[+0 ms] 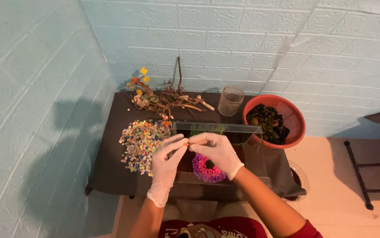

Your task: A person wearing white gloves is carefully placing small, multi-colored pebbles into a clear plastic container to create a decorative circular pattern around some artificial grass.

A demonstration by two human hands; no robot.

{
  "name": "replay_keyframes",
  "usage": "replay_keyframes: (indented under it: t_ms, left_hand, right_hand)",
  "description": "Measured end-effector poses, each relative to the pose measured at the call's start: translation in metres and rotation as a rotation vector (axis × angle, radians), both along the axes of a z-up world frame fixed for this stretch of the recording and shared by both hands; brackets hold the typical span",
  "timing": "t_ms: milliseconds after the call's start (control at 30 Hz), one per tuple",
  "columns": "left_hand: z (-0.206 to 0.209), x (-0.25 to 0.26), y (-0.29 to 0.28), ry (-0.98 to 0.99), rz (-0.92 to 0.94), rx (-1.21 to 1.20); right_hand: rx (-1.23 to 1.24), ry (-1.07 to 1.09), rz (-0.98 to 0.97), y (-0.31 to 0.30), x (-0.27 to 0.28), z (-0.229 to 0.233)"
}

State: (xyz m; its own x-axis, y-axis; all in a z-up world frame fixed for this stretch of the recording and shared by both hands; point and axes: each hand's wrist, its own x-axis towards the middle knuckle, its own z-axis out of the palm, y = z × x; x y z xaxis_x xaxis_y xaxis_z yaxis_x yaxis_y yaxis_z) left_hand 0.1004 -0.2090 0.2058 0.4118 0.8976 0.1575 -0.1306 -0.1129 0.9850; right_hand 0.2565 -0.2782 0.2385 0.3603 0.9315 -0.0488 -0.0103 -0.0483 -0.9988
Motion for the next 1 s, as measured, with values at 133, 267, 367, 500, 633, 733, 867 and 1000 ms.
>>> replay_keyframes:
  t_ms: [133, 267, 367, 500, 633, 733, 867, 1000]
  left_hand:
    - [0.000, 0.006, 0.000, -0.005, 0.049, 0.152]
    - [0.005, 0.003, 0.000, 0.119, 0.094, 0.385]
    - [0.008, -0.009, 0.007, 0.140, 0.096, 0.306]
    - [-0.009, -0.025, 0.020, 0.219, 0.129, 0.357]
    - [-0.033, -0.017, 0.021, 0.302, 0.155, 0.394]
    - [-0.032, -0.017, 0.018, 0.357, 0.248, 0.530]
    - [-0.028, -0.015, 0.016, 0.482, 0.357, 0.688]
    - [-0.029, -0.011, 0.019, 0.464, 0.397, 0.733]
  right_hand:
    - [-0.081, 0.206, -0.029, 0.011, 0.008, -0.024]
    - [-0.105, 0.257, -0.018, 0.015, 0.019, -0.047]
    - [-0.186, 0.152, 0.049, 0.017, 0.030, -0.045]
    - [-0.455, -0.807, 0.363, 0.036, 0.054, -0.069]
    - [-0.547, -1.224, 0.487, 0.074, 0.079, -0.183]
    - [-0.463, -1.443, 0.555, 0.084, 0.081, -0.208]
    - [0.008, -1.727, 0.575, 0.094, 0.093, -0.249]
    - [0.139, -1.808, 0.473, 0.090, 0.091, -0.257]
